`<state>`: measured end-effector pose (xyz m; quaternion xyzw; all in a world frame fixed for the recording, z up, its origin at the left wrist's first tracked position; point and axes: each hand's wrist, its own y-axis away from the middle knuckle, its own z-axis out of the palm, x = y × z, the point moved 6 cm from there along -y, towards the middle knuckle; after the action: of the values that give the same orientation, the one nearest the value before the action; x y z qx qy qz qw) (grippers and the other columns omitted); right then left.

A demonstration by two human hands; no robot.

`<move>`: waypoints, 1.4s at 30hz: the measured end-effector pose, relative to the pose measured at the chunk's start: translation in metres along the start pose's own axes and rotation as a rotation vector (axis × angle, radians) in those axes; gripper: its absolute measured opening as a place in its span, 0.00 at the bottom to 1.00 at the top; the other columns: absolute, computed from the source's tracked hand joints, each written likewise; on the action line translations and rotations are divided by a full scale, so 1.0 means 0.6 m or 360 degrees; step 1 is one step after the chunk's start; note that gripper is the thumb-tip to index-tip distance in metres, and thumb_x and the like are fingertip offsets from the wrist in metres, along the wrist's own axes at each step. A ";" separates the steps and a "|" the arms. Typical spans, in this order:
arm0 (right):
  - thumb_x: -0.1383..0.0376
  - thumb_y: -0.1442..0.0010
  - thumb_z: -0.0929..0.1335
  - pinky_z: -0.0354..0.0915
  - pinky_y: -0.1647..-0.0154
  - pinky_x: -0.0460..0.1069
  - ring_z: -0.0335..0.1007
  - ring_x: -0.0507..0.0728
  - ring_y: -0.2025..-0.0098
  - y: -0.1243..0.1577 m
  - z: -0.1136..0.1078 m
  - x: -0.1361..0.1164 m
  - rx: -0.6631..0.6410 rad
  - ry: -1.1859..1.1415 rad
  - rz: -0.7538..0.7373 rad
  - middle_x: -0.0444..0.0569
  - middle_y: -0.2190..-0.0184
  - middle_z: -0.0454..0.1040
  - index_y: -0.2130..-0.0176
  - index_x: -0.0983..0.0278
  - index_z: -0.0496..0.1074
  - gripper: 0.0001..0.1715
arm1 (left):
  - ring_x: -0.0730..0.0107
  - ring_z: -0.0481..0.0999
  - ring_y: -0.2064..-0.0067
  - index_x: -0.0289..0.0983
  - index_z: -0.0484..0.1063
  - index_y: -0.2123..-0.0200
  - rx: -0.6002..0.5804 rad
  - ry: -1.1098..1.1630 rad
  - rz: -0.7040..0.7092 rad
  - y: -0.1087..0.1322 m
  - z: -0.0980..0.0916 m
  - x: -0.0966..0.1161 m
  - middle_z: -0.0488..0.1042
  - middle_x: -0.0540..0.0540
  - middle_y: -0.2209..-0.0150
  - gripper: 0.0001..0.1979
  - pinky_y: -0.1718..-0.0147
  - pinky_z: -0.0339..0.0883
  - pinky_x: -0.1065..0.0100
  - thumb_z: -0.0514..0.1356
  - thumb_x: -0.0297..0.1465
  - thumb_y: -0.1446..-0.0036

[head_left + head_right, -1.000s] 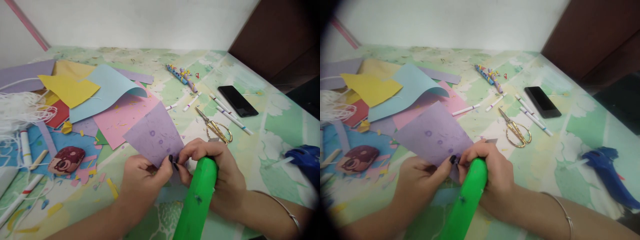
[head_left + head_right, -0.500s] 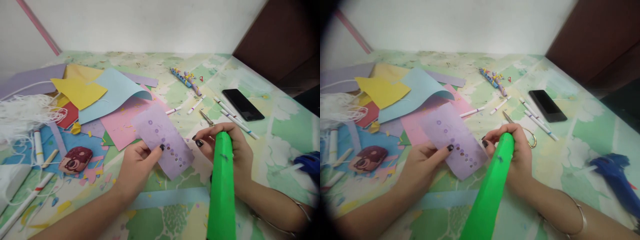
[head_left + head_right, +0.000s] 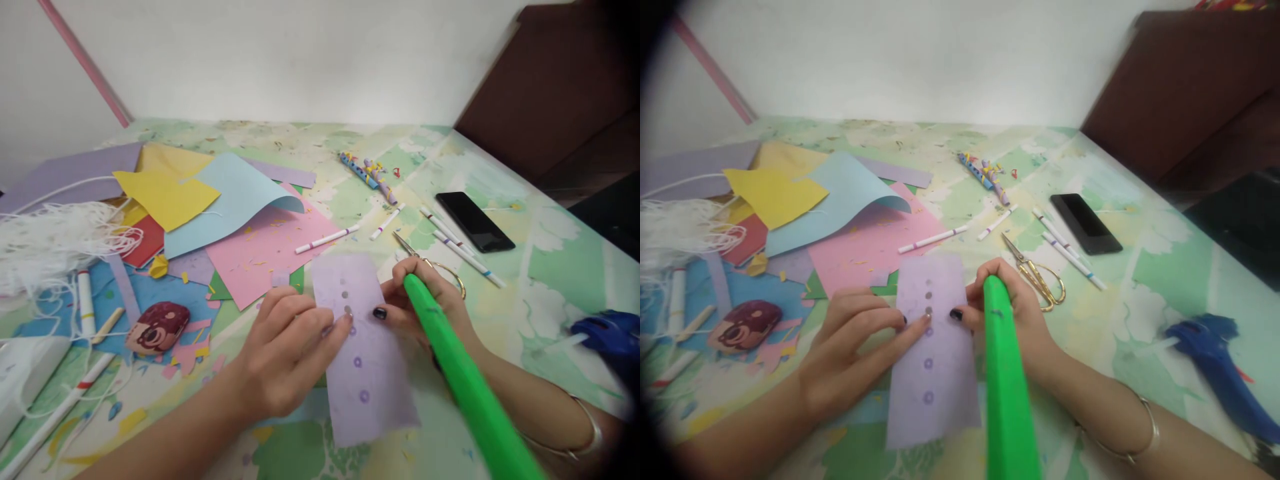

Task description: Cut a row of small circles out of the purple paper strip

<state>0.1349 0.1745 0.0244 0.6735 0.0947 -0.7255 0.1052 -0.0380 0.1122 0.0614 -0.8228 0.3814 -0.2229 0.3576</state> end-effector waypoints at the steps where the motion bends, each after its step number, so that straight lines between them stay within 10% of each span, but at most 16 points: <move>1: 0.67 0.56 0.78 0.66 0.75 0.44 0.69 0.50 0.74 0.001 -0.001 -0.001 0.0019 0.0092 -0.0018 0.40 0.72 0.71 0.65 0.58 0.62 0.25 | 0.65 0.68 0.61 0.32 0.74 0.58 -0.0008 -0.0033 0.0027 0.002 0.002 0.002 0.73 0.46 0.67 0.09 0.63 0.65 0.59 0.60 0.21 0.43; 16: 0.63 0.49 0.74 0.69 0.70 0.49 0.72 0.54 0.69 -0.014 -0.015 0.011 0.0000 0.0885 -0.0141 0.44 0.66 0.74 0.65 0.59 0.61 0.18 | 0.63 0.71 0.62 0.31 0.72 0.63 -0.0486 0.0171 0.0104 -0.004 0.028 -0.001 0.74 0.42 0.67 0.07 0.64 0.69 0.59 0.54 0.20 0.39; 24: 0.58 0.43 0.71 0.68 0.76 0.47 0.77 0.55 0.72 -0.025 -0.043 -0.014 0.0220 0.0340 -0.0221 0.46 0.68 0.79 0.63 0.58 0.60 0.15 | 0.60 0.72 0.59 0.33 0.72 0.60 -0.0676 0.0249 -0.0035 0.005 0.045 -0.002 0.74 0.40 0.64 0.09 0.60 0.70 0.55 0.52 0.23 0.39; 30: 0.46 0.37 0.61 0.58 0.83 0.46 0.66 0.51 0.81 -0.017 -0.034 -0.011 -0.0023 0.0398 -0.0278 0.46 0.78 0.74 0.52 0.60 0.70 0.25 | 0.53 0.72 0.57 0.31 0.71 0.55 -0.0895 0.0397 -0.0007 0.005 0.047 0.004 0.74 0.37 0.59 0.17 0.60 0.70 0.50 0.59 0.38 0.42; 37: 0.62 0.38 0.66 0.70 0.65 0.45 0.76 0.53 0.62 -0.005 -0.032 -0.018 0.0033 0.0761 -0.0191 0.45 0.64 0.80 0.61 0.55 0.79 0.11 | 0.54 0.72 0.57 0.29 0.72 0.58 -0.0910 0.0394 0.0011 0.005 0.046 0.012 0.75 0.36 0.60 0.16 0.60 0.71 0.54 0.57 0.38 0.39; 42: 0.67 0.44 0.69 0.69 0.68 0.45 0.74 0.53 0.68 -0.009 -0.030 -0.029 0.0189 0.0997 -0.0273 0.44 0.71 0.78 0.68 0.58 0.77 0.05 | 0.58 0.75 0.61 0.27 0.73 0.63 -0.0737 0.0368 0.0082 0.000 0.046 0.020 0.76 0.38 0.65 0.18 0.62 0.73 0.58 0.52 0.38 0.36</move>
<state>0.1517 0.1854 0.0406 0.8585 0.1364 -0.4935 -0.0299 -0.0128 0.1146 0.0448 -0.8418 0.4815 -0.2130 0.1191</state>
